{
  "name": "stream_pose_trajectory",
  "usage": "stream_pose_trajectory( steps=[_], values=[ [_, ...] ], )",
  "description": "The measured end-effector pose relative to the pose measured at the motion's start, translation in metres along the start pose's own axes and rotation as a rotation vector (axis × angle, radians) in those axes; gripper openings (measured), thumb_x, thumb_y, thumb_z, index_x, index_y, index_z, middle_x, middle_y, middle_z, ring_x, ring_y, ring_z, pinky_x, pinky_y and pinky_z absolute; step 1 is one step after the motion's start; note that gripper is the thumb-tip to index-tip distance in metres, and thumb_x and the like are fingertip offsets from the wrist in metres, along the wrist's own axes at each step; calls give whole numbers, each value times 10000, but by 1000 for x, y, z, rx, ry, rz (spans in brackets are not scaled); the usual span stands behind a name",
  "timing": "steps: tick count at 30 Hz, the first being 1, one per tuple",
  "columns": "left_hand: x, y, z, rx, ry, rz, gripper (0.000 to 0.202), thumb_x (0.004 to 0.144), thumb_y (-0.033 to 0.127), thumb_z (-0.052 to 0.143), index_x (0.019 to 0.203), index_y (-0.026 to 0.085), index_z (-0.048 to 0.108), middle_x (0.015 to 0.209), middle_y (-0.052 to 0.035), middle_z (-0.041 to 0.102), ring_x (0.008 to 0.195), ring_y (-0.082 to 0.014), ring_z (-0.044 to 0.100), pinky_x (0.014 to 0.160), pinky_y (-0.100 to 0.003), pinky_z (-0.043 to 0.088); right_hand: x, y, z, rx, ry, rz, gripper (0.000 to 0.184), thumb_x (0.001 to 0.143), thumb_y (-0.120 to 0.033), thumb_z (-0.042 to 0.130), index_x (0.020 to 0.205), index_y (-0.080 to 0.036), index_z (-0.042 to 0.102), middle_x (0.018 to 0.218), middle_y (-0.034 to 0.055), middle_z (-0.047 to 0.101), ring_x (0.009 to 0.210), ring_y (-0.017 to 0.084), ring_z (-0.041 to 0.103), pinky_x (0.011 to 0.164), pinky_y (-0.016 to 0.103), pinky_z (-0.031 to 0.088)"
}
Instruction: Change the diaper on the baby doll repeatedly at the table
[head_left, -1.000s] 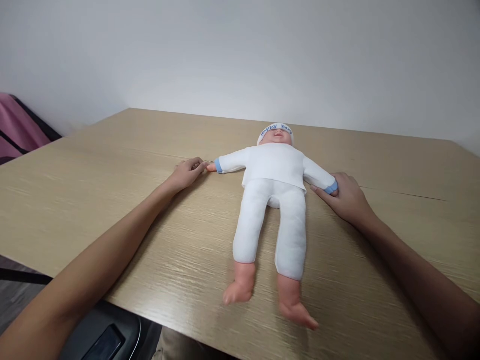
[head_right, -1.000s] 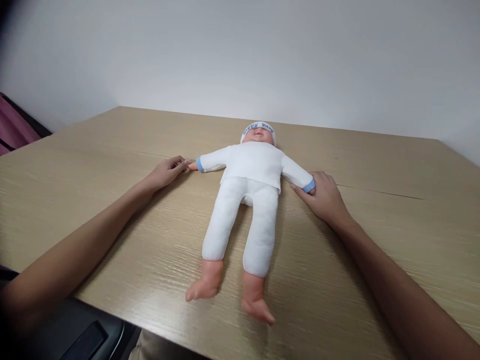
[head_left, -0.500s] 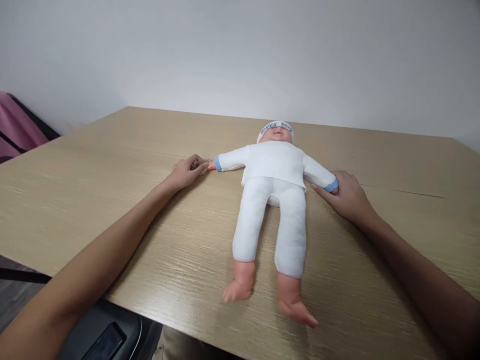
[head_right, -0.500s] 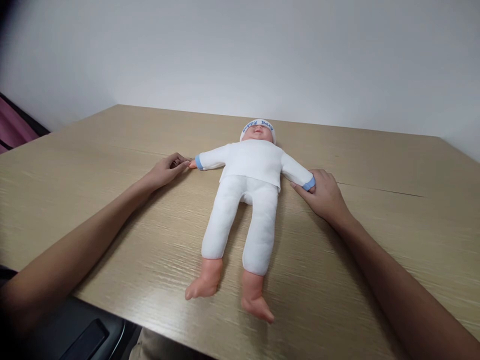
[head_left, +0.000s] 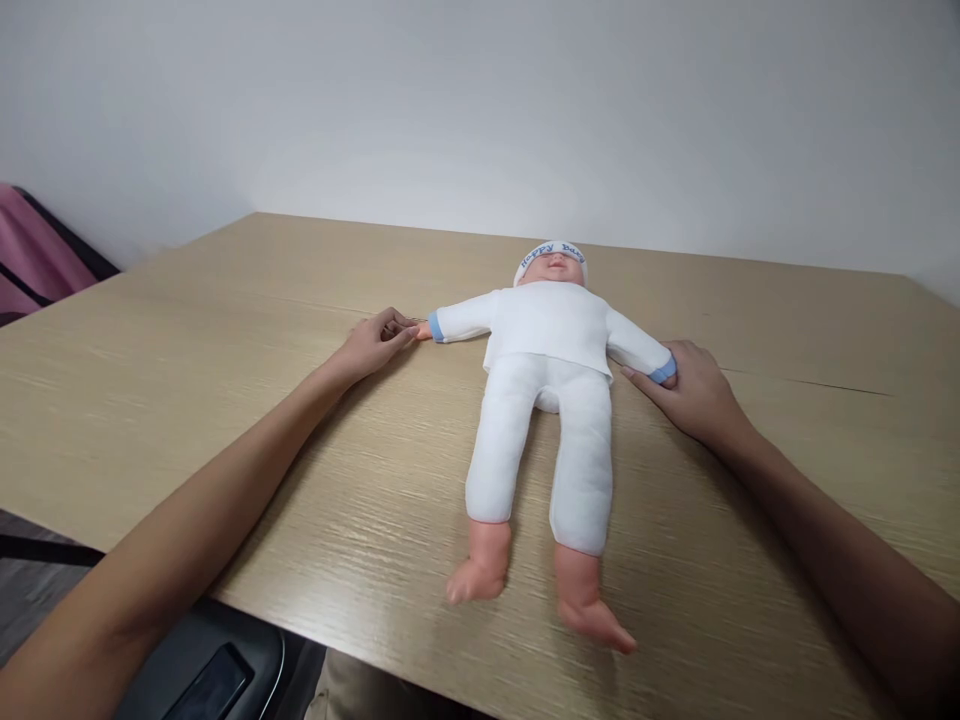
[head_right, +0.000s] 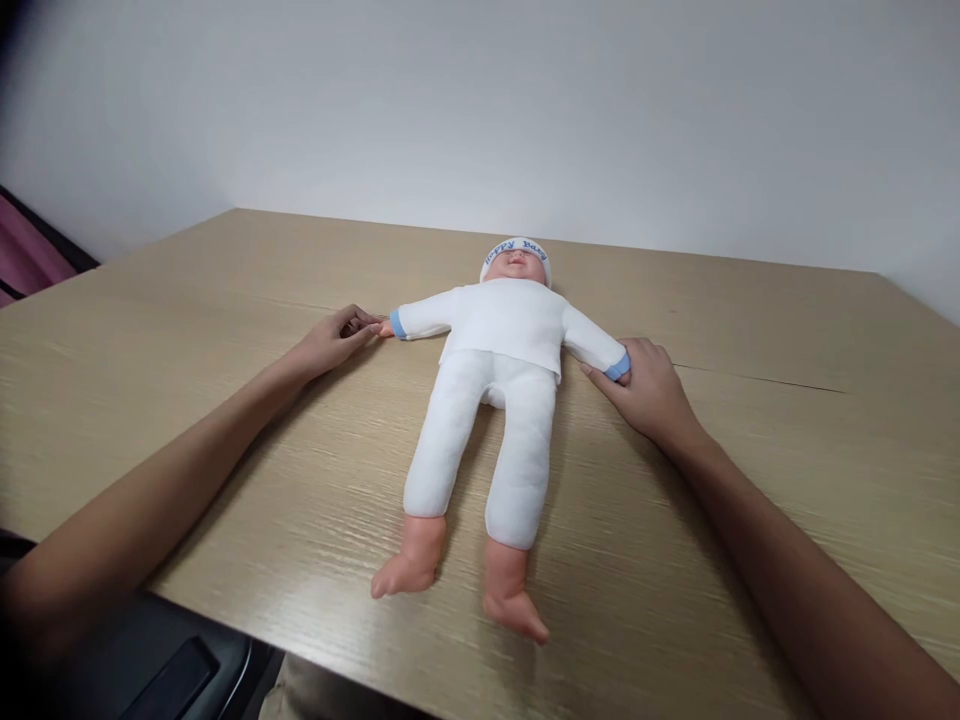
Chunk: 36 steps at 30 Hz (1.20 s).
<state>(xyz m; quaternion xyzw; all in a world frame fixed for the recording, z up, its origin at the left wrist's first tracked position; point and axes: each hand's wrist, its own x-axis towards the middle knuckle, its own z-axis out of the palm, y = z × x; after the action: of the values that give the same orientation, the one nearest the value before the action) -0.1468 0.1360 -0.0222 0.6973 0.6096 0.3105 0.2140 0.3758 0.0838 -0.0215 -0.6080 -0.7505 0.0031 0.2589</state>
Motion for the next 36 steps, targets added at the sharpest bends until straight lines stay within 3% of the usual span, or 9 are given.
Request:
stream_pose_trajectory(
  steps=[18, 26, 32, 36],
  values=[
    [0, -3, 0, 4, -9, 18, 405, 981, 581, 697, 1186, 233, 728, 1055, -86, 805, 946, -252, 702, 820, -371, 495, 0, -2, -2, -15, -16, 13, 472, 990, -748, 587, 955, -278, 554, 977, 141, 698, 961, 356, 613, 866, 477, 474],
    [-2, -5, 4, -32, 16, 35, 473, 1006, 611, 675, 1245, 210, 749, 1184, -127, 820, 1033, -262, 727, 903, -396, 536, -1, -1, -2, 2, -8, 8, 520, 980, -810, 566, 989, -293, 618, 1046, 153, 728, 1019, 409, 661, 879, 533, 514],
    [-3, -6, 1, -16, -35, 101, 529, 1010, 634, 680, 1374, 255, 738, 1196, -115, 809, 1039, -255, 702, 942, -411, 537, 0, -2, -3, -9, -20, 23, 568, 973, -861, 531, 1010, -304, 635, 1064, 164, 737, 1057, 430, 668, 896, 569, 527],
    [-1, -9, -1, -1, -49, 89, 531, 1002, 639, 685, 1358, 250, 750, 1190, -121, 814, 995, -250, 691, 893, -399, 534, -1, -1, -2, -5, -21, 16, 543, 979, -842, 543, 1009, -307, 631, 1061, 164, 734, 1061, 432, 667, 907, 577, 525]
  ],
)
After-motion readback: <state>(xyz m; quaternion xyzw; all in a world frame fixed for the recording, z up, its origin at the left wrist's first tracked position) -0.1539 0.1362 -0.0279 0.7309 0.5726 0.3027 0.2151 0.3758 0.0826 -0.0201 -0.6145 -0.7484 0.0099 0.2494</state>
